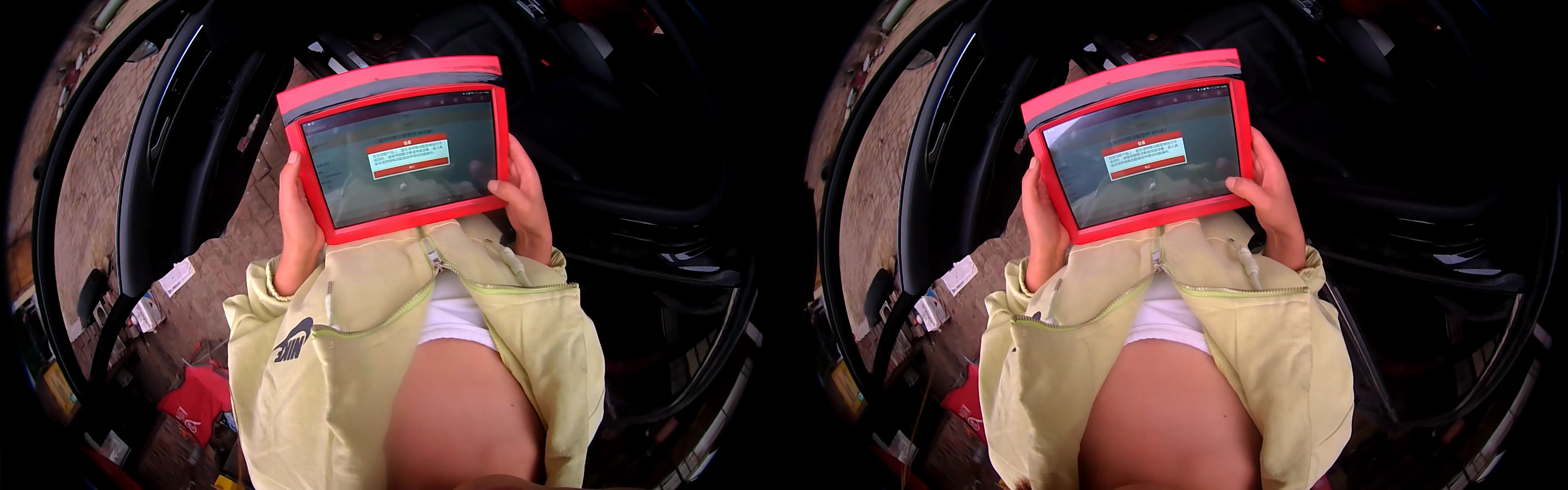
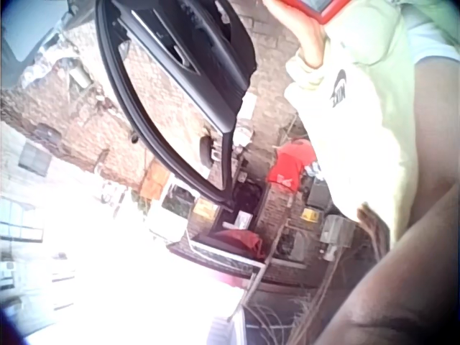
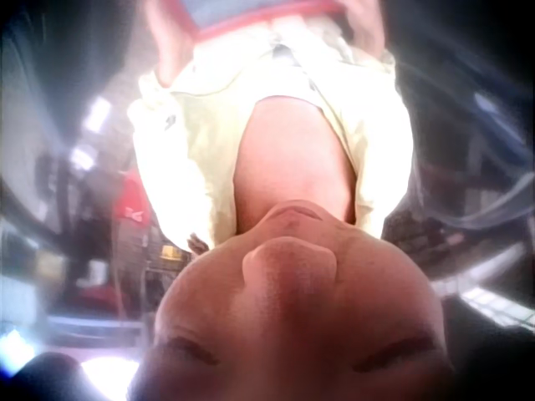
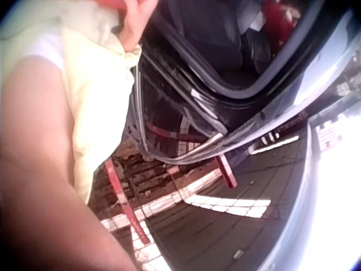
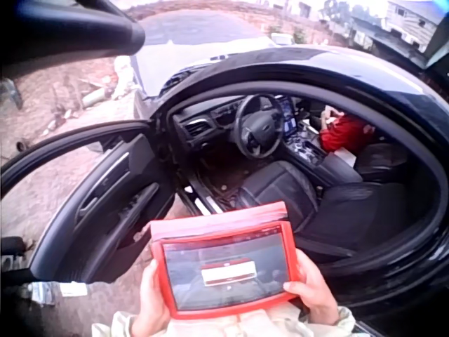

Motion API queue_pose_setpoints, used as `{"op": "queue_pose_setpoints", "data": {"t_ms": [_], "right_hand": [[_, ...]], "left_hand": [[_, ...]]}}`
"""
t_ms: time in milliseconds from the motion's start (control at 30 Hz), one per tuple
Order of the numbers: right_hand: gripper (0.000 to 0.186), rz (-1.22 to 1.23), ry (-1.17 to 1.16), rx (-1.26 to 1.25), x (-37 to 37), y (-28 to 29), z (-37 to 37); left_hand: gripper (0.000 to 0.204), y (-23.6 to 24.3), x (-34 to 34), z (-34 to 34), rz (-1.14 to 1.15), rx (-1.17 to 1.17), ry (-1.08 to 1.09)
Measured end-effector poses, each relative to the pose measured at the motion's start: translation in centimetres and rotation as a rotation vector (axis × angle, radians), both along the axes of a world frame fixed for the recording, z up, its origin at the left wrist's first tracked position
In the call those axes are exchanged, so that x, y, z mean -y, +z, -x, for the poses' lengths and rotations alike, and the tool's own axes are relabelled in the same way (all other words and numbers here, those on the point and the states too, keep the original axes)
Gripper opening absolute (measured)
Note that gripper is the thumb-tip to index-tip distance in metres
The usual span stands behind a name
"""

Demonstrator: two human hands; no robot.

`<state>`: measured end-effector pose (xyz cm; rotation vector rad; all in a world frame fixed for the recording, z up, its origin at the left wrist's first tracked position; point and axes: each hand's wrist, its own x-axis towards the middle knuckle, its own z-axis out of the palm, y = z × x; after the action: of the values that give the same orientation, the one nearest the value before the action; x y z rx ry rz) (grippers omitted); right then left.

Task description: The person picks up a red diagnostic tablet and walks to a black car. They open the driver's door, connect the tablet to the OBD port under the dashboard, and then interact with the tablet's touchscreen to run a diagnostic scan.

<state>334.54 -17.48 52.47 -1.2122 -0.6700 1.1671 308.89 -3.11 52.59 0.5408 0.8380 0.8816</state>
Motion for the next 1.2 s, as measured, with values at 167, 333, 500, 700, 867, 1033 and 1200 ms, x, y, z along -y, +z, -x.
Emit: {"op": "queue_pose_setpoints", "data": {"t_ms": [167, 333, 500, 700, 867, 1033, 1200], "right_hand": [[0.068, -0.006, -0.042, 0.093, -0.5, -0.1, 0.7], [0.069, -0.003, -0.266, 0.549, -1.4, 0.2, 2.0], [0.039, -0.156, -0.457, 1.463, -0.9, 1.8, 1.9], [0.033, -0.363, -0.197, 1.612, -1.6, 1.2, 4.5], [0.035, -0.478, -0.168, 1.653, -2.0, 2.0, 5.5], [0.038, -0.465, -0.131, 1.660, -2.8, 1.1, 5.3], [0.040, -0.507, -0.207, 1.622, -2.2, 1.5, 5.7]], "left_hand": [[0.050, -0.1, 0.1, 0.1, 0.023, -0.168, 0.029], [0.058, -0.4, 0.2, 0.2, -0.068, -0.236, -0.006], [0.058, -0.1, 0.3, 0.1, -0.054, -0.242, -0.004], [0.058, -0.4, 0.1, 0.3, -0.047, -0.230, -0.024], [0.057, -0.6, -0.1, 0.2, -0.051, -0.222, -0.027], [0.057, -0.7, 0.0, 0.4, -0.051, -0.208, -0.014], [0.056, -0.8, -0.1, 0.4, -0.032, -0.214, -0.014]]}}
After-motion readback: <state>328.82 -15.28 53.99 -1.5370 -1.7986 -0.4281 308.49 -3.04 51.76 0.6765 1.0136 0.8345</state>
